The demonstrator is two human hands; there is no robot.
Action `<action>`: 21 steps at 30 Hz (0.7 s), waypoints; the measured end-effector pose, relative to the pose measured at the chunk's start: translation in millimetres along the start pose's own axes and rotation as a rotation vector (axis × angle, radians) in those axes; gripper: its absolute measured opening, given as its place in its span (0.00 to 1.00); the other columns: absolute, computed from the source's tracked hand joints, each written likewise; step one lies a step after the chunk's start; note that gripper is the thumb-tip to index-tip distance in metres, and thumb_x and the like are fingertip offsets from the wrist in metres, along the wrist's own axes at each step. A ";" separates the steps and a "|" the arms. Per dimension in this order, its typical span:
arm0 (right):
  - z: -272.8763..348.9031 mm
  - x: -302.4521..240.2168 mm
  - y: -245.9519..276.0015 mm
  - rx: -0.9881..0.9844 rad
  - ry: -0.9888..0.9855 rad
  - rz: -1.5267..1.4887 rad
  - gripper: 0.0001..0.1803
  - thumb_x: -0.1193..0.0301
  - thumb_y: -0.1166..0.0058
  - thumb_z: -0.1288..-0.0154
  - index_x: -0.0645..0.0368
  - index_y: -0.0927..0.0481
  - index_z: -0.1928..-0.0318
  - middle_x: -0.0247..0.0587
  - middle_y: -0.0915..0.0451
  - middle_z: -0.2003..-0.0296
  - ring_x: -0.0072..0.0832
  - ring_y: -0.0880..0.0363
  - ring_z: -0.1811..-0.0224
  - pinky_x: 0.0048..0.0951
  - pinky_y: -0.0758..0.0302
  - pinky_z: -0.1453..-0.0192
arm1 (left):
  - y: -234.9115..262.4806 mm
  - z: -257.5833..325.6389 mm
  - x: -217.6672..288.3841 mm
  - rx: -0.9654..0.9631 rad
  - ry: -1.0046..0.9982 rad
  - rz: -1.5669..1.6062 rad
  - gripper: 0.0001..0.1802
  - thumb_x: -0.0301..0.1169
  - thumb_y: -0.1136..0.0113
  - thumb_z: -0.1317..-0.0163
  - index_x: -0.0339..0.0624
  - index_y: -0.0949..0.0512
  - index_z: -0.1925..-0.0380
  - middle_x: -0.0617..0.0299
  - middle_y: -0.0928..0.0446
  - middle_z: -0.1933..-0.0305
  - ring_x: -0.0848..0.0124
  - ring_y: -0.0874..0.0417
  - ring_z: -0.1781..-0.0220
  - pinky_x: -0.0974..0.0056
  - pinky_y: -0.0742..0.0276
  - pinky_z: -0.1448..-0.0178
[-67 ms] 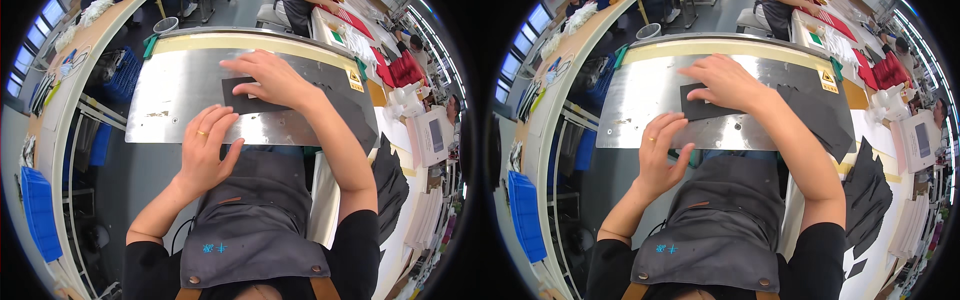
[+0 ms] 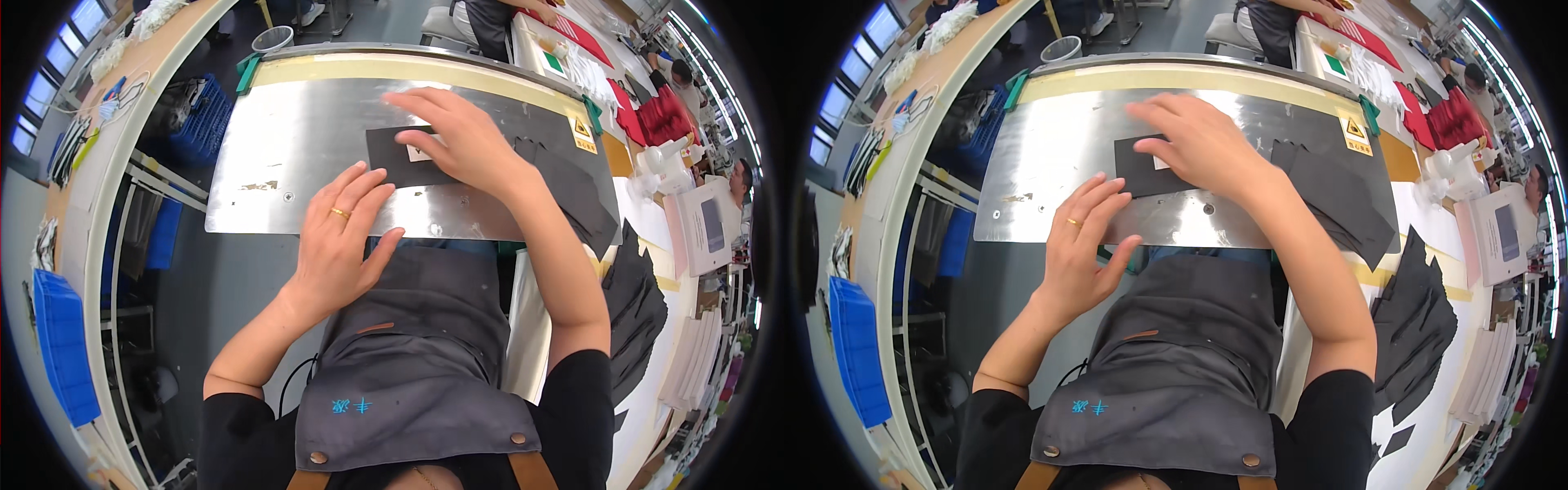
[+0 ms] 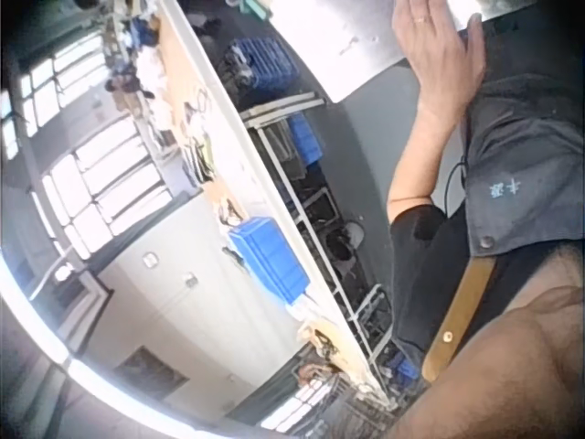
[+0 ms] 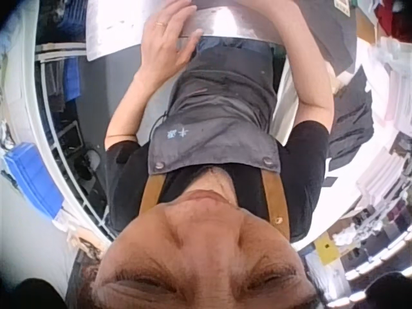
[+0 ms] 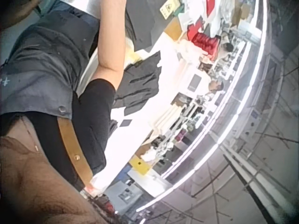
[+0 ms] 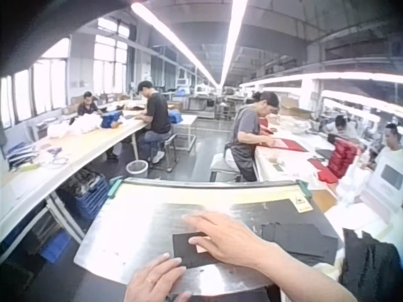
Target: The person uses a manual hydraulic guillotine cutter to trim rectangular pieces of dark fabric. They repeatedly place fabric pieces on the metal cutting bed, align them against the guide, and press down the lever to slice the material. The cut pieces are stacked on the table to the right.
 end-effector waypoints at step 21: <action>112.5 -45.1 9.5 0.068 -0.182 0.250 0.36 0.52 0.31 0.47 0.59 0.24 0.42 0.44 0.24 0.45 0.42 0.28 0.39 0.42 0.32 0.33 | -15.4 2.6 3.3 -0.170 -0.023 -0.105 0.40 0.35 0.22 0.53 0.39 0.27 0.39 0.52 0.26 0.40 0.50 0.27 0.36 0.50 0.30 0.34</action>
Point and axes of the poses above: each hand's wrist, its own z-axis away from the middle knuckle, its own y-axis out of the back of the hand, x = y × z, the point moved 7 cm from there along -z, towards the middle knuckle
